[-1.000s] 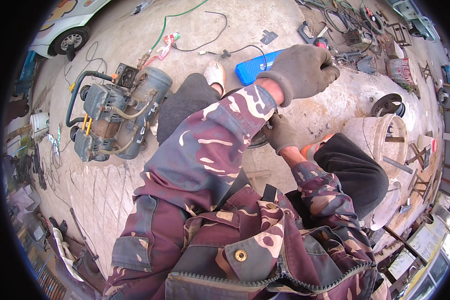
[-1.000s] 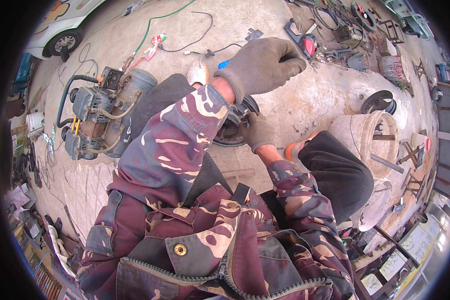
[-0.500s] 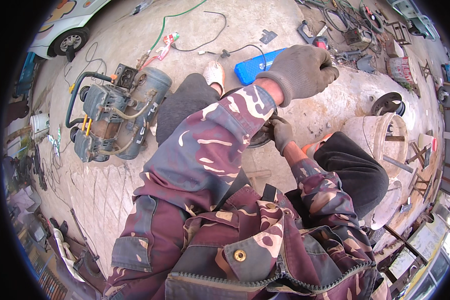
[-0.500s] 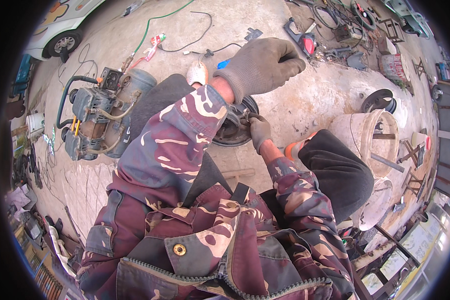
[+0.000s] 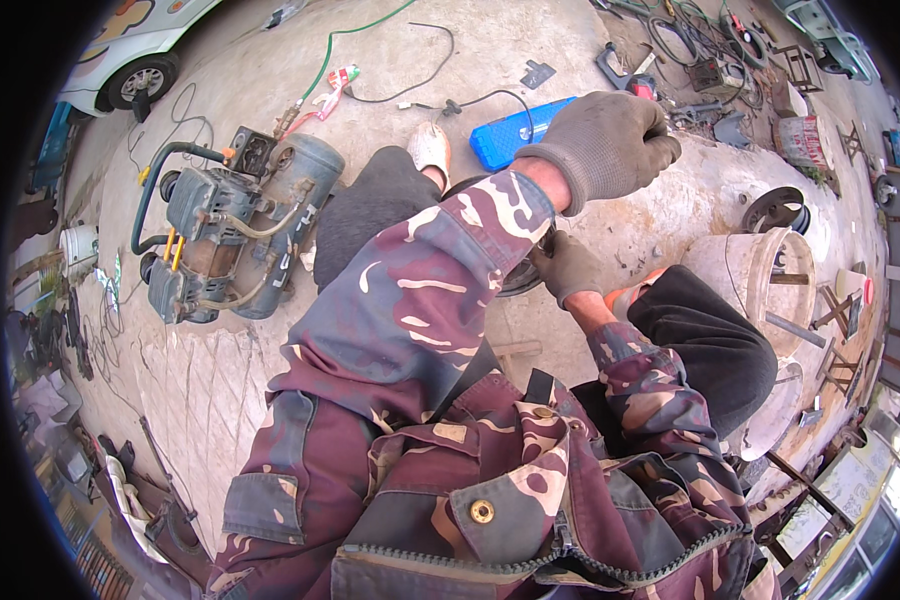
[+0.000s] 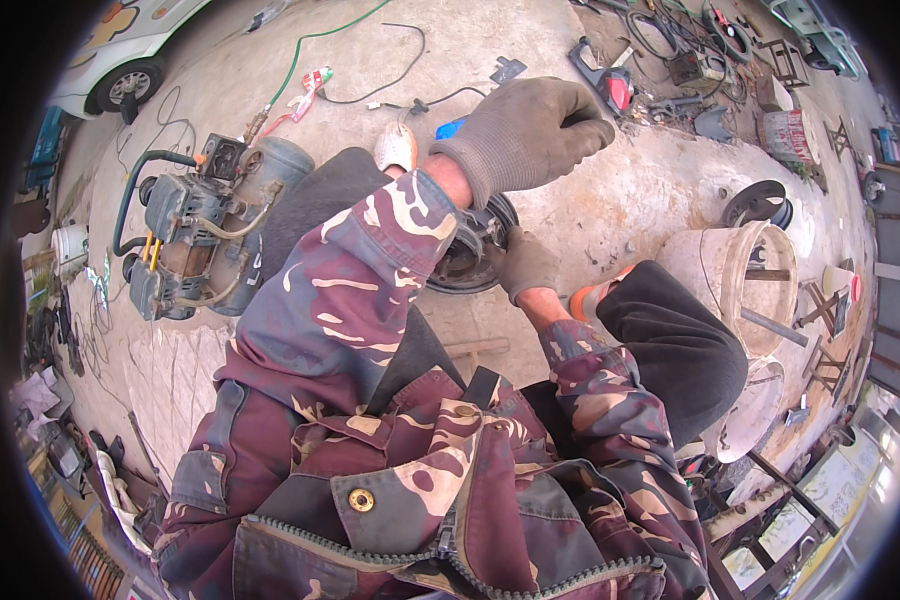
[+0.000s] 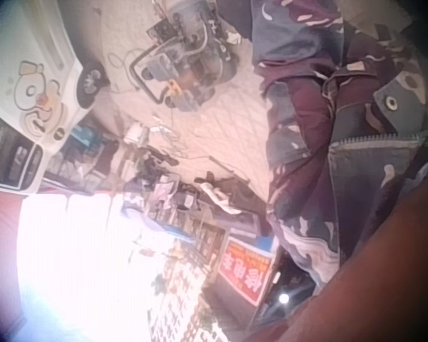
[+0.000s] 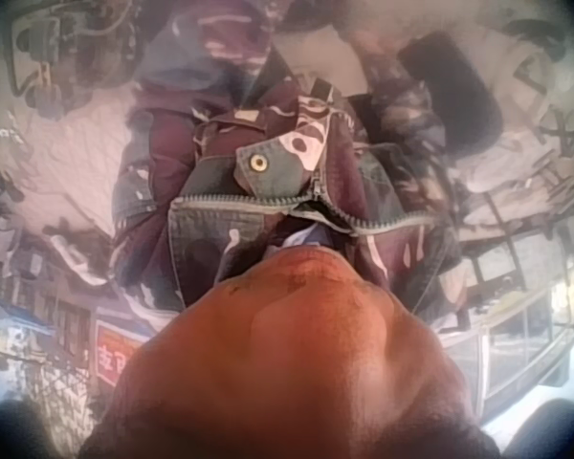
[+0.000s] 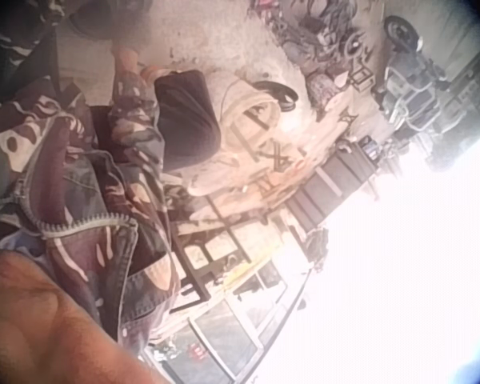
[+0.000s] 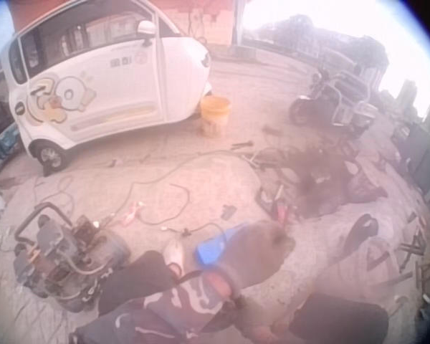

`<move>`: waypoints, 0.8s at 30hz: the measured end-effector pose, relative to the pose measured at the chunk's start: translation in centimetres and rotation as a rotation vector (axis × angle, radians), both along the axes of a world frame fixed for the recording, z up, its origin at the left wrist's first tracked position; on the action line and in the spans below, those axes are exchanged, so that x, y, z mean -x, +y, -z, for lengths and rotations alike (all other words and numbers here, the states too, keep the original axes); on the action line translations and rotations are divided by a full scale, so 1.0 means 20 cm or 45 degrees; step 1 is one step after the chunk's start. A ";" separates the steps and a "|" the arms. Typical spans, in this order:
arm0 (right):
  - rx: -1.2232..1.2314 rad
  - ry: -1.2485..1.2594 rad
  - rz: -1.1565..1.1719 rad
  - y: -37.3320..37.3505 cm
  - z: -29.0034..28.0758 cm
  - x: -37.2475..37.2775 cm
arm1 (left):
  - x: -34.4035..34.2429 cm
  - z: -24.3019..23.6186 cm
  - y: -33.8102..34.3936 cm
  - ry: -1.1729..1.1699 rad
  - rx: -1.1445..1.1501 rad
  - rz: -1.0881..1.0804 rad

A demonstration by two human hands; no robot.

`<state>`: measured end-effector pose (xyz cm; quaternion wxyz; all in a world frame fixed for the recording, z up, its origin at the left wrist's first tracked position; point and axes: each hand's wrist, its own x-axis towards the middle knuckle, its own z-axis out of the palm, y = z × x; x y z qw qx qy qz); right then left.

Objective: The person sits on the ground and uses a small metal tool to scrape and clean the inner surface of a wheel hub. They repeatedly scrape, lift the hub to inspect, and continue cleaning the interior.

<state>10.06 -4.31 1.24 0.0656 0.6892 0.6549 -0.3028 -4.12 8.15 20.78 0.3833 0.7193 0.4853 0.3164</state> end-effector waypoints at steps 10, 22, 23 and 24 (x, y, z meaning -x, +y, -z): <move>0.643 1.297 1.063 -0.08 0.38 0.01 | 0.01 0.00 0.00 0.002 -0.005 0.026; 0.559 0.881 0.947 -0.02 0.20 0.02 | -0.01 0.01 -0.01 -0.006 -0.008 -0.006; 0.627 0.985 1.000 -0.02 0.20 0.02 | -0.01 0.01 -0.01 -0.013 -0.007 -0.003; 0.698 1.050 1.093 -0.01 0.21 0.02 | -0.01 0.01 -0.01 -0.006 -0.013 -0.003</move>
